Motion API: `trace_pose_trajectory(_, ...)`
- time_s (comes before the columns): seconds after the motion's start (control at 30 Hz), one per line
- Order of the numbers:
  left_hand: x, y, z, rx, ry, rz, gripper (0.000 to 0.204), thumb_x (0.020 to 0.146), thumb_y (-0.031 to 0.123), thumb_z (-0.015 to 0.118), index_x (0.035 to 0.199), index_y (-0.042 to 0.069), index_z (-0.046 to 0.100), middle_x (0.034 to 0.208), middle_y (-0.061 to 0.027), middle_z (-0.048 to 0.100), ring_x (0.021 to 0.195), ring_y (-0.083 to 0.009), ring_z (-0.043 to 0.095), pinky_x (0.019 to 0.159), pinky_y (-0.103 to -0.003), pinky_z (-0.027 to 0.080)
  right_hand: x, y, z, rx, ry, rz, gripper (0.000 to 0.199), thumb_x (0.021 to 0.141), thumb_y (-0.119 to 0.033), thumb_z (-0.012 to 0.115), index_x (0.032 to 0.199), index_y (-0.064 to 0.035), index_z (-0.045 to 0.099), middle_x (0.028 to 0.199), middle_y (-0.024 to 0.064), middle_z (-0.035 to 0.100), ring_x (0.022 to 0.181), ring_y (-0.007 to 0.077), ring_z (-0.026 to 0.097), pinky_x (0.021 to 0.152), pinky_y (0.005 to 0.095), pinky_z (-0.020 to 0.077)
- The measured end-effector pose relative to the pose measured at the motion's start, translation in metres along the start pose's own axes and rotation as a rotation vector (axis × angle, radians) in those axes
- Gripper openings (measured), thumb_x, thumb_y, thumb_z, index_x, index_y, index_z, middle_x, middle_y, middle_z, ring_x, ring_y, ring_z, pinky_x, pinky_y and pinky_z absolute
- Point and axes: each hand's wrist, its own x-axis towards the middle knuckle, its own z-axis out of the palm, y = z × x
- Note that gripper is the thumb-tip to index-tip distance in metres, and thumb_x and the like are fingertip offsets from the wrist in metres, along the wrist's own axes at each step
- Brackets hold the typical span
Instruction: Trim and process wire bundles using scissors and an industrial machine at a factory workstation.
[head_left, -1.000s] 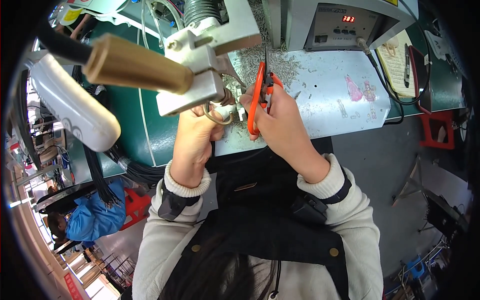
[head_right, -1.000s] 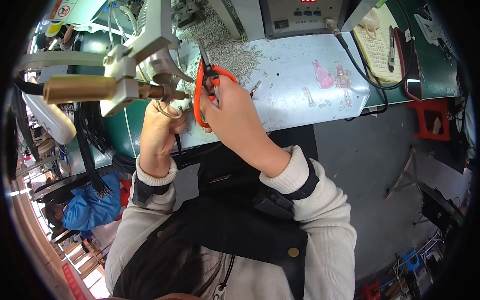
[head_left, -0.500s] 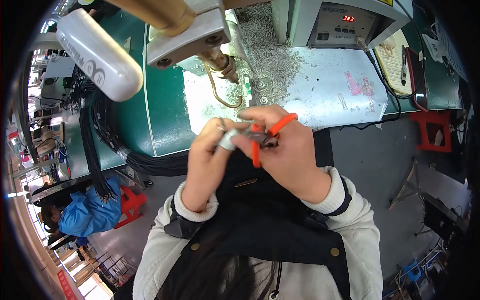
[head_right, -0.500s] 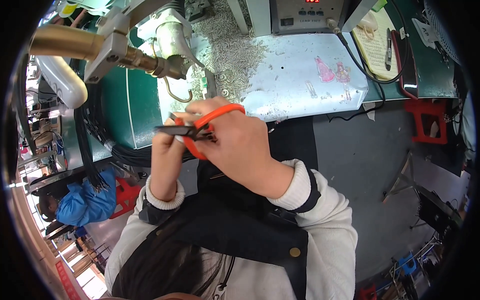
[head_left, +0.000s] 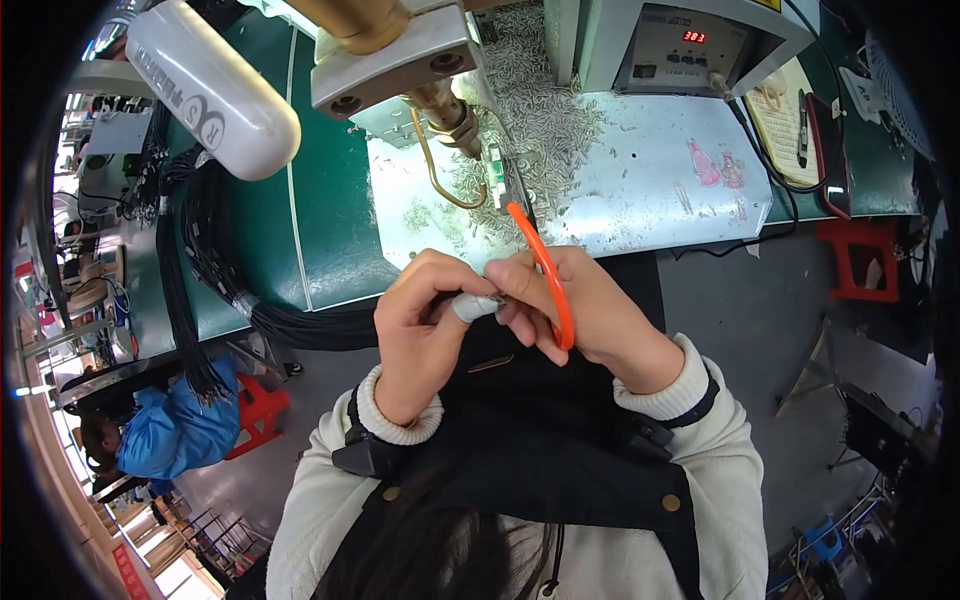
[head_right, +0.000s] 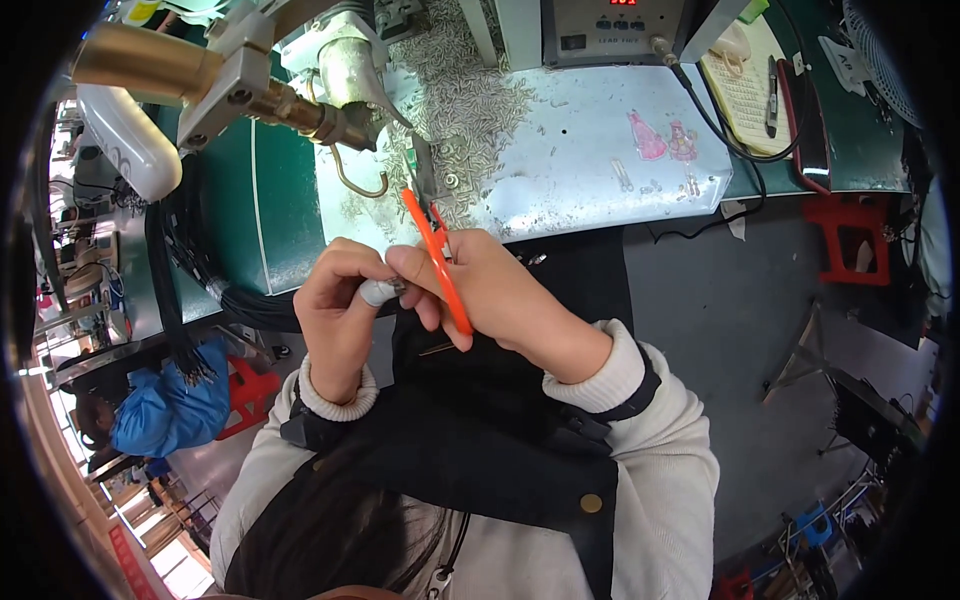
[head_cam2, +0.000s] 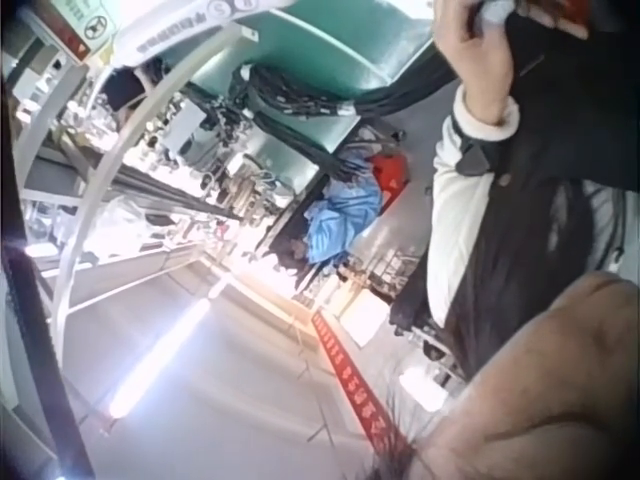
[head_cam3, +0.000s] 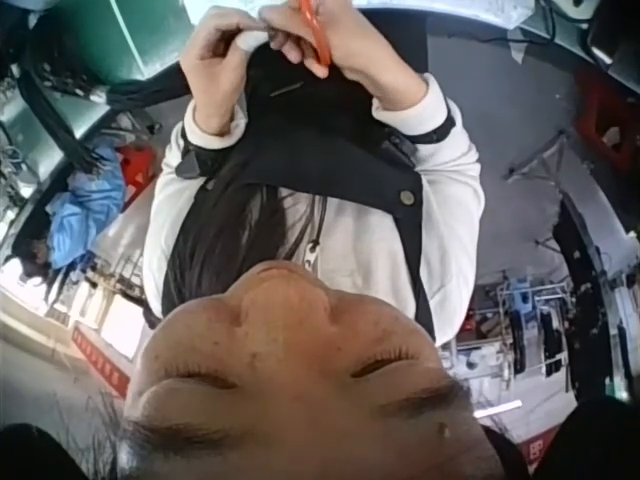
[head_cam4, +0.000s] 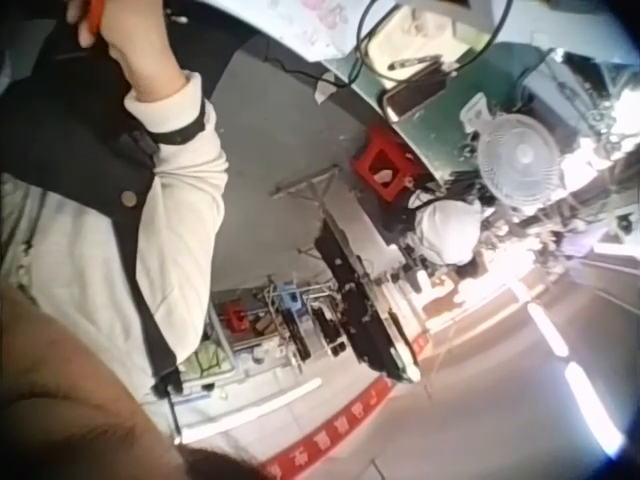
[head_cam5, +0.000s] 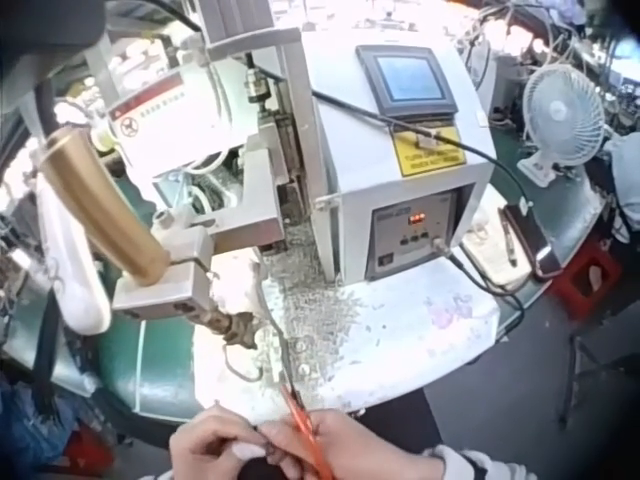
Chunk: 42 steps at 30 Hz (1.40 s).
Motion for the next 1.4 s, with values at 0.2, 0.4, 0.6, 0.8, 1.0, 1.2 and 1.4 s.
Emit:
trace_pose_trajectory(0.2, 0.003, -0.005, -0.012, -0.529, -0.040, -0.420, 0.012, 0.076, -0.002, 0.059, 0.087, 0.000, 0.053, 0.074, 0.0001, 0.053, 0.065, -0.0058, 0.049, 0.058, -0.018, 0.040, 0.009, 0.020, 0.004, -0.010, 0.031, -0.183, 0.019, 0.080, -0.021, 0.056, 0.077, -0.0029, 0.058, 0.058, 0.0004, 0.048, 0.041, 0.0074, 0.045, 0.037, 0.0192, 0.0329)
trace_pose_trajectory(0.4, 0.006, 0.005, -0.022, -0.576, -0.081, -0.626, 0.016, 0.077, -0.001, 0.059, 0.090, -0.001, 0.051, 0.078, -0.0006, 0.055, 0.063, -0.0030, 0.047, 0.055, -0.016, 0.038, 0.008, 0.024, -0.005, -1.551, 0.497, -1.183, 0.022, 0.063, -0.013, 0.060, 0.085, -0.0118, 0.062, 0.059, -0.0023, 0.043, 0.041, 0.0108, 0.043, 0.037, 0.0206, 0.0317)
trace_pose_trajectory(0.6, 0.005, 0.010, -0.010, -0.362, -0.037, -0.482, 0.015, 0.076, -0.005, 0.057, 0.090, -0.001, 0.051, 0.081, -0.0017, 0.055, 0.066, -0.0032, 0.049, 0.057, -0.016, 0.039, 0.002, 0.023, -0.003, -1.692, 0.445, -1.187, 0.026, 0.061, -0.008, 0.063, 0.087, -0.0107, 0.062, 0.062, -0.0025, 0.051, 0.045, 0.0095, 0.049, 0.038, 0.0206, 0.0321)
trace_pose_trajectory(0.8, 0.001, -0.002, -0.027, -0.636, -0.190, -0.623, 0.016, 0.076, -0.009, 0.053, 0.091, -0.002, 0.051, 0.084, -0.0041, 0.054, 0.078, -0.0069, 0.052, 0.071, -0.018, 0.042, 0.009, 0.034, -0.006, -1.308, 0.515, -1.280, 0.029, 0.063, -0.003, 0.066, 0.091, -0.0076, 0.058, 0.065, 0.0004, 0.056, 0.050, 0.0106, 0.054, 0.041, 0.0195, 0.0348)
trace_pose_trajectory(1.0, -0.008, 0.005, -0.007, -0.254, -0.047, -0.310, 0.015, 0.076, -0.007, 0.056, 0.089, -0.001, 0.052, 0.081, -0.0028, 0.055, 0.070, -0.0046, 0.050, 0.060, -0.015, 0.039, 0.009, 0.041, 0.007, -1.263, 0.545, -1.169, 0.019, 0.069, -0.005, 0.059, 0.088, -0.0072, 0.056, 0.061, 0.0006, 0.051, 0.053, 0.0124, 0.054, 0.046, 0.0222, 0.0402)
trace_pose_trajectory(1.2, -0.005, 0.013, 0.004, -0.426, 0.119, -0.492, 0.013, 0.076, -0.003, 0.059, 0.088, -0.001, 0.053, 0.080, -0.0017, 0.056, 0.066, -0.0035, 0.049, 0.055, -0.015, 0.036, 0.004, 0.034, 0.017, -0.342, 0.333, -0.679, 0.005, 0.083, -0.002, 0.052, 0.087, -0.0008, 0.051, 0.067, 0.0034, 0.057, 0.057, 0.0074, 0.056, 0.051, 0.0201, 0.0444)
trace_pose_trajectory(1.4, -0.003, 0.009, -0.008, -0.654, 0.013, -0.623, 0.013, 0.077, -0.003, 0.057, 0.090, -0.002, 0.054, 0.083, -0.0031, 0.058, 0.071, -0.0042, 0.052, 0.061, -0.015, 0.039, 0.001, 0.033, 0.015, -0.108, 0.290, -0.624, 0.009, 0.079, -0.006, 0.058, 0.084, -0.0010, 0.051, 0.065, 0.0041, 0.057, 0.062, 0.0069, 0.057, 0.052, 0.0215, 0.0445)
